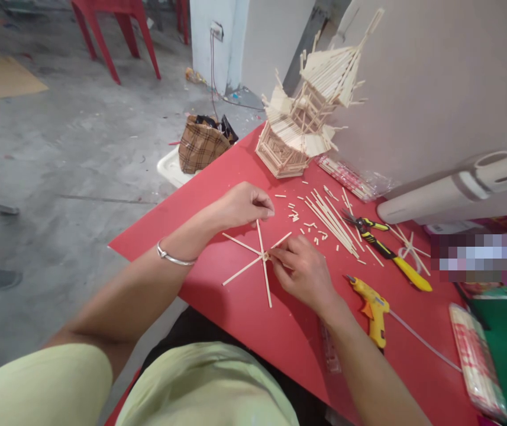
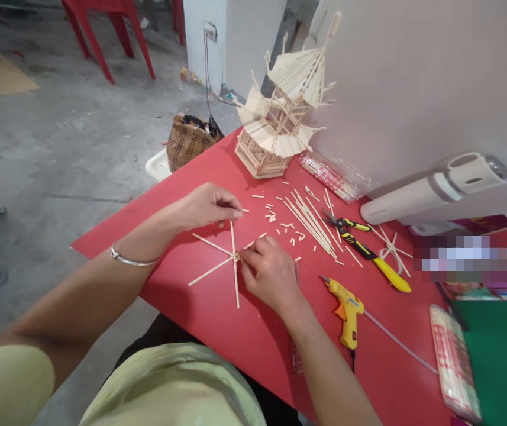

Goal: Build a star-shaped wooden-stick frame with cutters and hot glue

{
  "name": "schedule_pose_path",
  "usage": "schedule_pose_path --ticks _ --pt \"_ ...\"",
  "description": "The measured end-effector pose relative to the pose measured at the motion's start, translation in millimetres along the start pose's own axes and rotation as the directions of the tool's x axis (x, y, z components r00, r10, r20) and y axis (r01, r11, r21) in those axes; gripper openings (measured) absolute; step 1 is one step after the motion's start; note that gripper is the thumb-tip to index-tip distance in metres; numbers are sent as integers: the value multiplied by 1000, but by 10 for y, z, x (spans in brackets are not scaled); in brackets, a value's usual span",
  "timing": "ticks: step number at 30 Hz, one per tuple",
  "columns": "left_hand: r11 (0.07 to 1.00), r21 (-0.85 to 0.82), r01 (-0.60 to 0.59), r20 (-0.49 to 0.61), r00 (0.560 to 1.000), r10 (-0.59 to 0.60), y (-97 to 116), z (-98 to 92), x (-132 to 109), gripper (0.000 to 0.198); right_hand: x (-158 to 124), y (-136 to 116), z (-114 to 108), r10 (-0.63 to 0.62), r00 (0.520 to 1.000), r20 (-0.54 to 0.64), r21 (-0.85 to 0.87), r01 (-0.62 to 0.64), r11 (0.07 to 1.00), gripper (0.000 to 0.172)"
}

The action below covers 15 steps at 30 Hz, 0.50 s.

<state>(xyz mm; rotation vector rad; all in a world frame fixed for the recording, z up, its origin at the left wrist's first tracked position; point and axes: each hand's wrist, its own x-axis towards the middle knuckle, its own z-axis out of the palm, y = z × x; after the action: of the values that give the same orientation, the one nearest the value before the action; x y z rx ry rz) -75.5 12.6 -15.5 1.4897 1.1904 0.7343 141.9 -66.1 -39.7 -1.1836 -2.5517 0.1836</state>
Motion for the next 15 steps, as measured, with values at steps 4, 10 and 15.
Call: schedule_pose_path --ticks 4,10,15 --pt "1000 0 -18 10 1000 18 -24 6 10 8 -2 -2 13 9 1000 5 -7 -9 1000 20" --pt "999 53 -7 33 999 5 -35 -13 8 6 1 10 20 1 1000 17 -18 0 1000 20" --pt "909 387 -156 196 977 84 -63 -57 -33 11 0 9 13 -3 1000 18 -12 3 1000 24"
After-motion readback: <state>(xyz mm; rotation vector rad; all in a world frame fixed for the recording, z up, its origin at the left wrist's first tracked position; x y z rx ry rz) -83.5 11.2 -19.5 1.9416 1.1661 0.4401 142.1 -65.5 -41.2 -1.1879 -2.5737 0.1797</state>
